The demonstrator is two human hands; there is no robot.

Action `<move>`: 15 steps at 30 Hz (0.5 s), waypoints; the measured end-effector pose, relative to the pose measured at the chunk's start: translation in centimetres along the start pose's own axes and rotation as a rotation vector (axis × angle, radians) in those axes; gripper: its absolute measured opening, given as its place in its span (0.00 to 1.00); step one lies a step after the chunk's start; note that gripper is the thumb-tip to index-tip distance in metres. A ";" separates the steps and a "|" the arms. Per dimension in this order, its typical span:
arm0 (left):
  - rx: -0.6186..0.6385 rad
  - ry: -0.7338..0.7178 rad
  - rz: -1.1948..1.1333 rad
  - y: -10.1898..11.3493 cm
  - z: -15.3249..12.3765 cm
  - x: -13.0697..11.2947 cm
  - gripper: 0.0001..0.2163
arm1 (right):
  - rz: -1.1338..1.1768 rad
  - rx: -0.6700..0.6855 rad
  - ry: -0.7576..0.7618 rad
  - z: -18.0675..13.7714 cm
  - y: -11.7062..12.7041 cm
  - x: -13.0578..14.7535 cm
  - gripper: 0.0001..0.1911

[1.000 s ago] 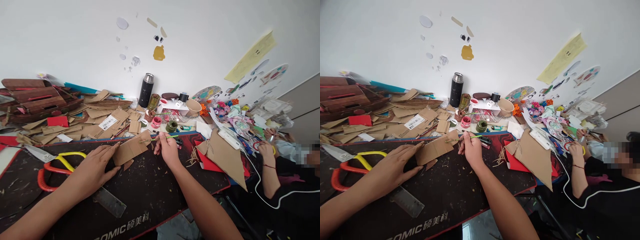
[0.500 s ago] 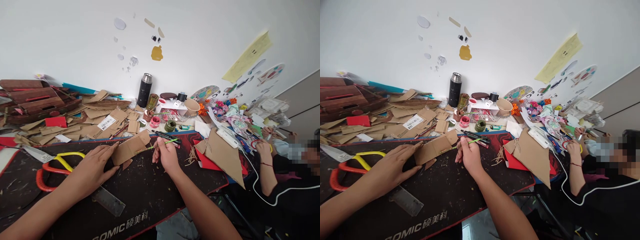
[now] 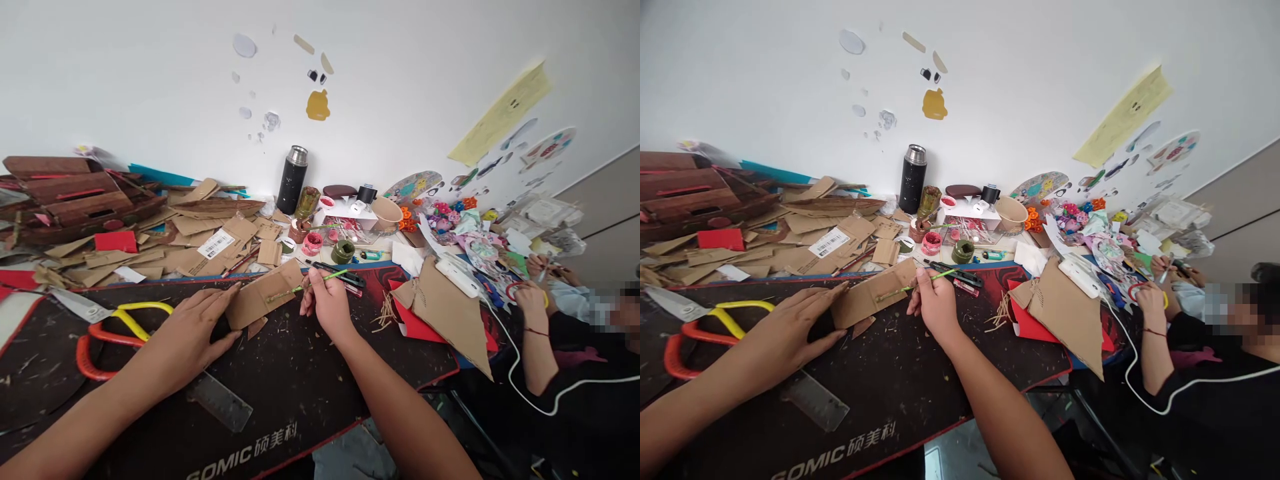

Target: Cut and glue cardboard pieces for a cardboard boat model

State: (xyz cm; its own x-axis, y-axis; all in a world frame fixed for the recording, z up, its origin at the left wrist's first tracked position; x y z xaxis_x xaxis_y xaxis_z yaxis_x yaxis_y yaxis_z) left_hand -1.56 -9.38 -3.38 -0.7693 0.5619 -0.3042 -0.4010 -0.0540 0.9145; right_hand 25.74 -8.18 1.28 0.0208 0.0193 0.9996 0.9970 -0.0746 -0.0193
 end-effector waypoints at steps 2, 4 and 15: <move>0.000 0.008 0.001 -0.1 0.0 0.1 0.35 | 0.004 -0.009 0.019 0.3 0.0 0.1 0.29; -0.001 0.013 -0.001 -0.1 0.0 0.1 0.36 | 0.012 -0.012 0.034 0.7 -0.4 0.2 0.29; -0.029 -0.017 0.021 -0.4 -0.2 0.5 0.35 | 0.019 0.092 0.012 0.1 -1.5 -0.2 0.30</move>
State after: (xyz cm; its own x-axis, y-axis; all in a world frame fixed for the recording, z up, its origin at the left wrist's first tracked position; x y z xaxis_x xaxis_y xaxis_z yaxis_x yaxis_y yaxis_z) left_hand -1.84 -9.23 -3.91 -0.7693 0.5744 -0.2799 -0.3993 -0.0902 0.9124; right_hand 24.27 -7.96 1.16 0.0398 0.0068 0.9992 0.9991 0.0166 -0.0399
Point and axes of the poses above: each hand's wrist, its own z-axis towards the middle knuckle, its own y-axis out of the back of the hand, x = y × z, the point moved 1 cm from there along z, towards the middle knuckle, and after that the axes turned 3 degrees about z, right-handed, at the moved point
